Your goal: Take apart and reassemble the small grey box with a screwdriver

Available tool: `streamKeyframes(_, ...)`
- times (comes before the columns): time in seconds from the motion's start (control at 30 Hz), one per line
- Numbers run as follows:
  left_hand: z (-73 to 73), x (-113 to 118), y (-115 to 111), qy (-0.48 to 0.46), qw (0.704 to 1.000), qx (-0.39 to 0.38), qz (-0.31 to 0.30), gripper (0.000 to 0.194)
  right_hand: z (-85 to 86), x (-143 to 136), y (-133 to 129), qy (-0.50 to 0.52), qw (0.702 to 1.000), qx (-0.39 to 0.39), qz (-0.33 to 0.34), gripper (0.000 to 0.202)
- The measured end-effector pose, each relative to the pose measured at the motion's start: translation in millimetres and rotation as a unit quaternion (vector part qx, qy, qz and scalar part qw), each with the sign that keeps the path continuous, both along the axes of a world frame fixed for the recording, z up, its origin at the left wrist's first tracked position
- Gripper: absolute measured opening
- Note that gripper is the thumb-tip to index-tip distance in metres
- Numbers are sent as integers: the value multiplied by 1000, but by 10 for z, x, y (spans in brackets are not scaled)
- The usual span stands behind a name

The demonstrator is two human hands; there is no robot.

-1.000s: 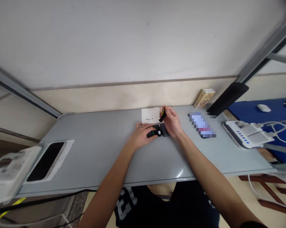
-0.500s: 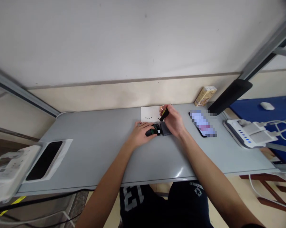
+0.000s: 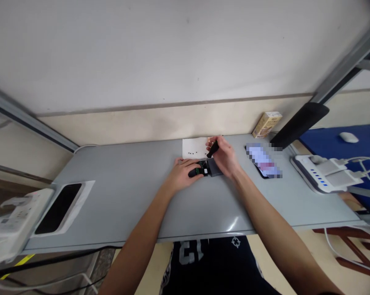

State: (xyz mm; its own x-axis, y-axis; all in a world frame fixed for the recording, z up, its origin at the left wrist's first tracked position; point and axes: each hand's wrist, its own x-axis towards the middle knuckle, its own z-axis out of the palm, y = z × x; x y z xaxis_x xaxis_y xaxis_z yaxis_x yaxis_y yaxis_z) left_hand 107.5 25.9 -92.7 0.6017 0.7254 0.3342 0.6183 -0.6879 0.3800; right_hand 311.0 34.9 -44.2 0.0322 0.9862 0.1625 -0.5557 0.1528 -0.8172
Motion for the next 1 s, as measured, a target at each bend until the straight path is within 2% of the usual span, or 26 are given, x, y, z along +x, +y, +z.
streamKeyframes(0.13, 17, 1, -14, -3, 1000, 2, -1, 21, -66, -35, 12, -33, 999, 6, -34, 49)
streamKeyframes(0.2, 19, 2, -17, -1, 1000, 1, -1, 21, -84, -62, 25, -45, 997, 22, -60, 46)
streamKeyframes(0.4, -9, 3, -1, -1, 1000, 5, 0, 22, -27, -41, 19, 29, 999, 19, 17, 36)
streamKeyframes(0.47, -15, 3, 3, -4, 1000, 9, -2, 21, -13, -20, 3, 37, 999, 13, 13, 31)
streamKeyframes(0.57, -4, 5, -3, -5, 1000, 11, -4, 20, -32, -18, -3, 22, 1000, 11, 3, 42)
streamKeyframes(0.7, 24, 12, -17, 1, 1000, 9, -2, 23, -89, -39, 43, -32, 997, 32, -60, 48)
streamKeyframes(0.9, 4, 18, -9, 4, 1000, 21, 2, 21, -109, 36, 98, -3, 999, 33, 8, 45)
streamKeyframes(1.0, -3, 16, -9, 4, 1000, 26, 2, 21, -157, 63, 112, -60, 997, 42, -40, 37)
